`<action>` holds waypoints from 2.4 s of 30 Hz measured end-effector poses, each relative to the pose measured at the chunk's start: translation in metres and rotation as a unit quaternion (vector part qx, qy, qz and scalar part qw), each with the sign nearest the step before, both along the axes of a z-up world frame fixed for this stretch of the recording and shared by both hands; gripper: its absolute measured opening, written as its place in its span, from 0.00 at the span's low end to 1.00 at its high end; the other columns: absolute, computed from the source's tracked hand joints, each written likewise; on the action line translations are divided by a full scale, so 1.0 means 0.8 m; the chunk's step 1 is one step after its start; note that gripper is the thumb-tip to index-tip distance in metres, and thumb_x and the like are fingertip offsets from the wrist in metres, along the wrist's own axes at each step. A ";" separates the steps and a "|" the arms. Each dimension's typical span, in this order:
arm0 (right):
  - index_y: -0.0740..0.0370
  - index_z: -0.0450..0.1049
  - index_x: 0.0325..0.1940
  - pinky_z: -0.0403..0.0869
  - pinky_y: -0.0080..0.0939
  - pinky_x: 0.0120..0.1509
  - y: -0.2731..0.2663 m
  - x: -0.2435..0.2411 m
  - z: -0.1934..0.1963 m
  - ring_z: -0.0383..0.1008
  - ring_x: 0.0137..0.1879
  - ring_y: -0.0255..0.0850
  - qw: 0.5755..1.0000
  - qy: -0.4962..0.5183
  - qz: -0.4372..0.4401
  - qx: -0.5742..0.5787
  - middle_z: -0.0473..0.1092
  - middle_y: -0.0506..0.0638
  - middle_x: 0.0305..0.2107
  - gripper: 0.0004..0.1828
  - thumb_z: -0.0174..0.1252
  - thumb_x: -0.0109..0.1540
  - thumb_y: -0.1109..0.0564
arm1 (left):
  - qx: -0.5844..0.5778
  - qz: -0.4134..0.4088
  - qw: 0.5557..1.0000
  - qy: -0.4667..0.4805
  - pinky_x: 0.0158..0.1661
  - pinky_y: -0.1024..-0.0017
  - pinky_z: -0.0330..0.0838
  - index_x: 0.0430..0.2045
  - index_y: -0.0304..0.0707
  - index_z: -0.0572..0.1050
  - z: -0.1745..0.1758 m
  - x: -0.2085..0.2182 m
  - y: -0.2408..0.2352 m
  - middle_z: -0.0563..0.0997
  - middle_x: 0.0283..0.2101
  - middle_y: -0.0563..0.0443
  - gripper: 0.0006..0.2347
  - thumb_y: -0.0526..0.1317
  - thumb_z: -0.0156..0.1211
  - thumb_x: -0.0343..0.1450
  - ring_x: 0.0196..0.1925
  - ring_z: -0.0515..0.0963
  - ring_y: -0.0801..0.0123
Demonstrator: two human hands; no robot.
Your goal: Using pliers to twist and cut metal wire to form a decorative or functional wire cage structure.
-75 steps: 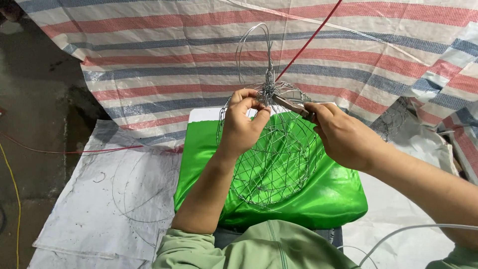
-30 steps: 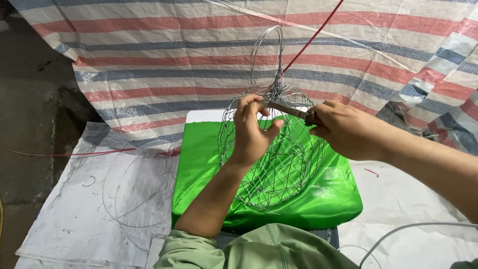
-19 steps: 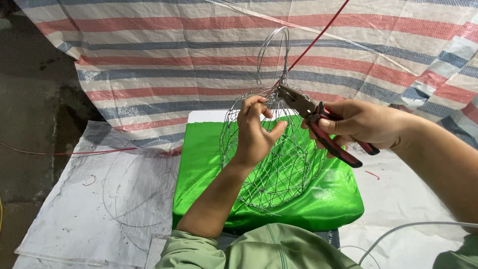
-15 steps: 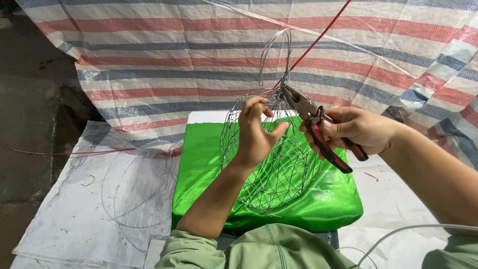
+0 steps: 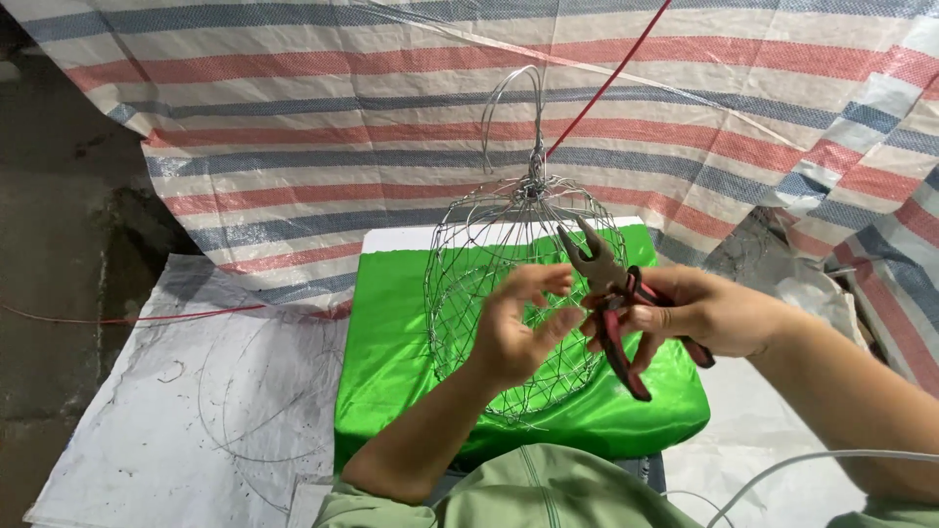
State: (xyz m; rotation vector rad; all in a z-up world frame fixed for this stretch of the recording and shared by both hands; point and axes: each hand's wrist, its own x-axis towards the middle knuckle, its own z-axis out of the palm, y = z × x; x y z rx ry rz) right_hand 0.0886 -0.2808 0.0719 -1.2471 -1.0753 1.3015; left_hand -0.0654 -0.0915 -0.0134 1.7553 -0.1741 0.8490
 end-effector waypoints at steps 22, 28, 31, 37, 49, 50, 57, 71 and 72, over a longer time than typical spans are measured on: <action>0.59 0.73 0.44 0.77 0.50 0.50 0.013 -0.055 -0.062 0.77 0.55 0.54 0.723 -0.598 -0.258 0.232 0.72 0.54 0.51 0.23 0.69 0.56 0.42 | -0.184 -0.050 0.974 -0.125 0.64 0.62 0.59 0.43 0.42 0.57 0.022 0.041 -0.074 0.64 0.52 0.49 0.15 0.54 0.34 0.82 0.63 0.67 0.59; 0.51 0.75 0.39 0.72 0.46 0.29 -0.006 -0.023 -0.087 0.73 0.25 0.50 0.831 -0.452 -0.290 0.145 0.67 0.49 0.21 0.09 0.64 0.59 0.49 | -0.060 -0.096 0.993 -0.025 0.58 0.24 0.61 0.57 0.32 0.61 0.037 0.022 -0.029 0.65 0.52 0.35 0.21 0.49 0.52 0.78 0.59 0.69 0.39; 0.64 0.72 0.41 0.83 0.40 0.20 0.001 -0.063 -0.026 0.84 0.18 0.46 0.945 -0.136 -0.245 0.171 0.73 0.53 0.22 0.04 0.59 0.63 0.61 | 0.076 0.028 0.996 -0.032 0.56 0.49 0.73 0.44 0.33 0.74 0.055 0.016 0.020 0.77 0.43 0.40 0.10 0.42 0.54 0.76 0.49 0.80 0.49; 0.68 0.65 0.55 0.88 0.54 0.30 0.003 -0.036 -0.048 0.83 0.50 0.57 0.952 0.187 -0.152 0.191 0.77 0.68 0.47 0.12 0.52 0.68 0.63 | 0.229 0.310 0.911 -0.147 0.49 0.63 0.76 0.48 0.36 0.78 0.068 0.039 0.077 0.80 0.42 0.51 0.11 0.39 0.67 0.73 0.46 0.82 0.60; 0.71 0.59 0.71 0.88 0.57 0.32 0.007 -0.008 -0.065 0.79 0.53 0.62 0.939 0.249 -0.149 0.185 0.72 0.70 0.51 0.28 0.53 0.67 0.62 | 0.178 0.175 0.960 -0.127 0.52 0.59 0.71 0.35 0.42 0.81 0.072 0.072 0.103 0.81 0.43 0.48 0.05 0.41 0.62 0.75 0.49 0.82 0.54; 0.71 0.59 0.71 0.87 0.63 0.37 0.009 -0.014 -0.057 0.79 0.54 0.64 0.938 0.237 -0.156 0.200 0.72 0.72 0.52 0.29 0.54 0.66 0.64 | 0.163 0.153 0.964 -0.142 0.51 0.58 0.72 0.36 0.40 0.81 0.069 0.074 0.103 0.81 0.43 0.46 0.05 0.40 0.61 0.75 0.47 0.82 0.52; 0.69 0.62 0.71 0.87 0.64 0.37 0.019 -0.017 -0.042 0.81 0.51 0.60 0.945 0.118 -0.222 0.210 0.75 0.73 0.49 0.31 0.56 0.62 0.69 | 0.164 0.213 0.922 -0.278 0.49 0.61 0.74 0.36 0.37 0.79 0.028 0.101 0.104 0.77 0.41 0.47 0.04 0.35 0.58 0.76 0.46 0.80 0.56; 0.75 0.56 0.71 0.85 0.56 0.37 0.021 -0.013 -0.061 0.73 0.56 0.81 0.947 0.308 -0.016 0.090 0.71 0.84 0.51 0.28 0.48 0.67 0.62 | 0.195 0.214 0.898 -0.332 0.46 0.60 0.76 0.35 0.31 0.77 0.031 0.103 0.093 0.79 0.39 0.44 0.06 0.34 0.52 0.76 0.42 0.81 0.54; 0.76 0.56 0.71 0.86 0.55 0.36 0.023 -0.012 -0.063 0.73 0.56 0.81 0.947 0.309 -0.015 0.091 0.71 0.84 0.51 0.28 0.48 0.67 0.62 | 0.200 0.212 0.896 -0.336 0.46 0.59 0.76 0.35 0.30 0.77 0.031 0.103 0.092 0.79 0.38 0.44 0.06 0.34 0.53 0.76 0.41 0.81 0.54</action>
